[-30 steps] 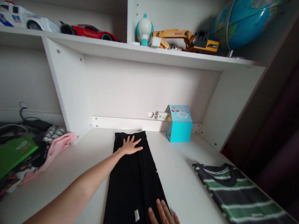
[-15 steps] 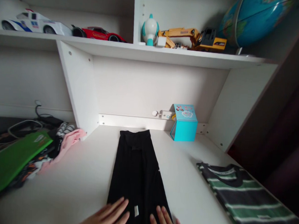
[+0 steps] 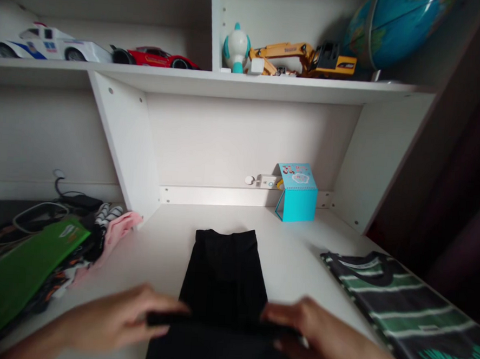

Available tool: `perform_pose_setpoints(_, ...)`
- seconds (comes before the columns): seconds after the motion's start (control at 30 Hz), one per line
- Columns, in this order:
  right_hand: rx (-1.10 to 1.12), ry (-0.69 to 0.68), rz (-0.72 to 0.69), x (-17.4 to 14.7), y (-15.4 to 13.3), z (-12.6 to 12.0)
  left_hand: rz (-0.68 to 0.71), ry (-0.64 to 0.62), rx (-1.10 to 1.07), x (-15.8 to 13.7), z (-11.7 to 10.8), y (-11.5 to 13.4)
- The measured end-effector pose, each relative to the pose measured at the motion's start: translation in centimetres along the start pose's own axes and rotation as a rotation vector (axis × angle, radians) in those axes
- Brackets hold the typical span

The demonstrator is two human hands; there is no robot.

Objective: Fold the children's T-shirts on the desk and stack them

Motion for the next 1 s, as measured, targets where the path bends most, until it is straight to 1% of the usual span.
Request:
perform_pose_setpoints(0.03,0.059,0.008,0.015,2.6,1.3,-1.4,-0.058,0.095,-0.106,2.4,-1.8,-1.3)
perform_pose_setpoints(0.07,0.111,0.012,0.047,5.4,2.8,-2.4,-0.072,0.134,-0.213,5.0,-3.2,-2.7)
perform_pose_setpoints(0.1,0.166,0.034,0.128,8.3,4.6,-2.9,-0.079,0.149,-0.301,7.7,-4.3,-4.2)
perform_pose_setpoints(0.13,0.173,0.055,0.181,10.9,6.3,-2.9,-0.113,0.147,-0.369,10.2,-5.0,-5.8)
perform_pose_setpoints(0.17,0.170,0.067,0.225,13.3,8.1,-2.4,-0.188,0.141,-0.436,12.4,-5.2,-7.5)
perform_pose_setpoints(0.23,0.160,0.048,0.328,16.8,11.3,-0.4,-0.350,0.148,-0.485,15.8,-5.0,-10.5)
perform_pose_setpoints(0.3,0.144,0.018,0.406,18.6,13.8,1.8,-0.422,0.158,-0.464,17.6,-4.5,-12.7)
perform_pose_setpoints(0.37,0.127,0.006,0.453,19.2,15.7,3.1,-0.421,0.179,-0.416,18.4,-4.4,-14.0)
perform_pose_setpoints(0.5,0.074,0.065,0.511,19.3,18.1,3.6,-0.435,0.236,-0.266,18.8,-5.4,-15.3)
perform_pose_setpoints(0.57,0.044,0.108,0.539,19.4,18.5,4.0,-0.475,0.265,-0.163,19.1,-5.2,-15.9)
perform_pose_setpoints(0.7,0.037,0.147,0.574,19.7,18.1,5.7,-0.526,0.292,-0.033,19.7,-3.5,-16.4)
perform_pose_setpoints(0.77,0.052,0.188,0.559,19.7,17.3,5.4,-0.500,0.275,-0.023,19.9,-3.4,-15.8)
perform_pose_setpoints(0.8,0.058,0.225,0.540,19.7,16.8,4.6,-0.469,0.274,-0.028,19.9,-3.8,-15.3)
perform_pose_setpoints(0.87,0.060,0.340,0.481,19.2,15.6,1.9,-0.389,0.306,-0.048,19.5,-5.7,-13.4)
perform_pose_setpoints(0.93,0.051,0.491,0.393,18.2,13.7,-1.8,-0.263,0.405,-0.087,18.7,-8.4,-10.9)
perform_pose_setpoints(1.0,0.043,0.628,0.283,16.4,11.2,-5.1,-0.083,0.535,-0.152,17.5,-11.1,-8.0)
Point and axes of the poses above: each hand's wrist, its own x-axis towards the middle knuckle, its own z-axis out of the palm, y = z × x, the point moved 1 cm from there along x, towards the middle knuckle, and after that the axes turned 6 degrees about -z, right-handed, at the moved point
